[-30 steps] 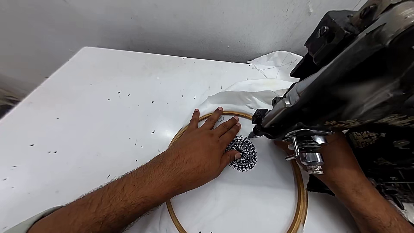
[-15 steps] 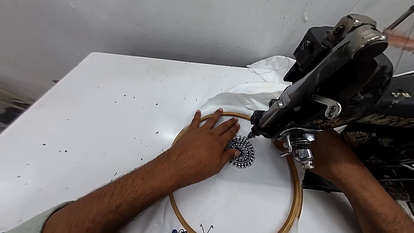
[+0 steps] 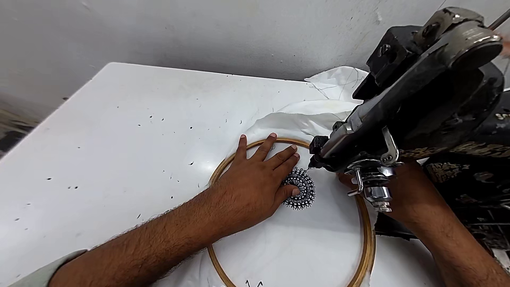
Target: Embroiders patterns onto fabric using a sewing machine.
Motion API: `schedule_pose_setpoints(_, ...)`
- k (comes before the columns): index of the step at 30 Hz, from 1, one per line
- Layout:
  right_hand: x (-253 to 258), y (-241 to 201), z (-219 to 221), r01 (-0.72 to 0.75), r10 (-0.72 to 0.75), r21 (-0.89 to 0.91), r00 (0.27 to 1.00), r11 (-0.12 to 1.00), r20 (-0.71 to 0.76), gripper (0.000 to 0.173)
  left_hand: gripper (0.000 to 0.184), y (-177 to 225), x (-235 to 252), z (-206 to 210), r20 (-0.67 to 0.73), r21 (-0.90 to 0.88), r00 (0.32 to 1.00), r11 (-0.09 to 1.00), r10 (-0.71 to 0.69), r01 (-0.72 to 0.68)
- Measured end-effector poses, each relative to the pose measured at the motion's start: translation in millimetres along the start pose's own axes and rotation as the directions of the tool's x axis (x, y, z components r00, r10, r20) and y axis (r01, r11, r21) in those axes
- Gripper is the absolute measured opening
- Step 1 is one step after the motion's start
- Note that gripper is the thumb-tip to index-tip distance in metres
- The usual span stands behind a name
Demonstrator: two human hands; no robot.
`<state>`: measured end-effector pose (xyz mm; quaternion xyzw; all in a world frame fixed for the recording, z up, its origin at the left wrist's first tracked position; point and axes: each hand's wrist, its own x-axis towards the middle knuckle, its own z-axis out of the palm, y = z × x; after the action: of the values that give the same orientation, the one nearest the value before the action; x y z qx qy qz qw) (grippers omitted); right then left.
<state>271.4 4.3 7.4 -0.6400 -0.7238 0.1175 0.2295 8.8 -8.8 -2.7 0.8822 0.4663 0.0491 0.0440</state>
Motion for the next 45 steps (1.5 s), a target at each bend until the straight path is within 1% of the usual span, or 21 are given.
schedule_pose_setpoints(4, 1, 2, 1, 0.019, -0.019, 0.004, 1.0, 1.0, -0.006, 0.02, 0.063, 0, 0, 1, -0.01, 0.007, 1.0, 1.0, 0.003, -0.003)
schedule_pose_setpoints(12, 2, 5, 2, 0.002, -0.002, 0.015, 1.0, 1.0, 0.015, 0.019, 0.064, 0, 0, -1, 0.004, 0.0, 1.0, 1.0, 0.002, -0.002)
schedule_pose_setpoints(18, 0, 4, 9, 0.059, -0.055, 0.042, 0.995, 0.997, -0.084, 0.018, 0.065, -5, 1, -1, -0.001, 0.003, 1.0, 1.0, -0.02, 0.02)
schedule_pose_setpoints(25, 0, 3, 8, 0.062, -0.059, 0.038, 0.995, 0.997, -0.086, 0.019, 0.064, -5, 0, -1, 0.004, 0.011, 1.0, 1.0, -0.016, 0.016)
schedule_pose_setpoints(29, -3, 1, 8, 0.049, -0.047, 0.023, 0.995, 0.999, -0.086, 0.015, 0.064, -5, -1, -3, 0.014, 0.018, 1.0, 1.0, -0.019, 0.018)
schedule_pose_setpoints(34, -1, 5, 14, 0.098, -0.093, 0.038, 0.989, 0.994, -0.119, 0.025, 0.064, -6, 1, -2, 0.005, 0.016, 1.0, 1.0, -0.026, 0.025)
schedule_pose_setpoints(39, -3, -1, 7, 0.026, -0.025, 0.015, 0.997, 1.0, -0.072, 0.018, 0.064, -4, 0, -1, -0.001, 0.011, 1.0, 1.0, -0.014, 0.014)
schedule_pose_setpoints(41, -2, 1, 9, 0.05, -0.049, 0.009, 0.995, 0.999, -0.087, 0.018, 0.064, -4, -1, -4, 0.026, 0.014, 1.0, 1.0, -0.016, 0.016)
schedule_pose_setpoints(45, -2, 5, 13, 0.088, -0.086, 0.009, 0.989, 0.996, -0.116, 0.023, 0.064, -6, 0, -4, 0.018, 0.025, 0.999, 0.999, -0.028, 0.027)
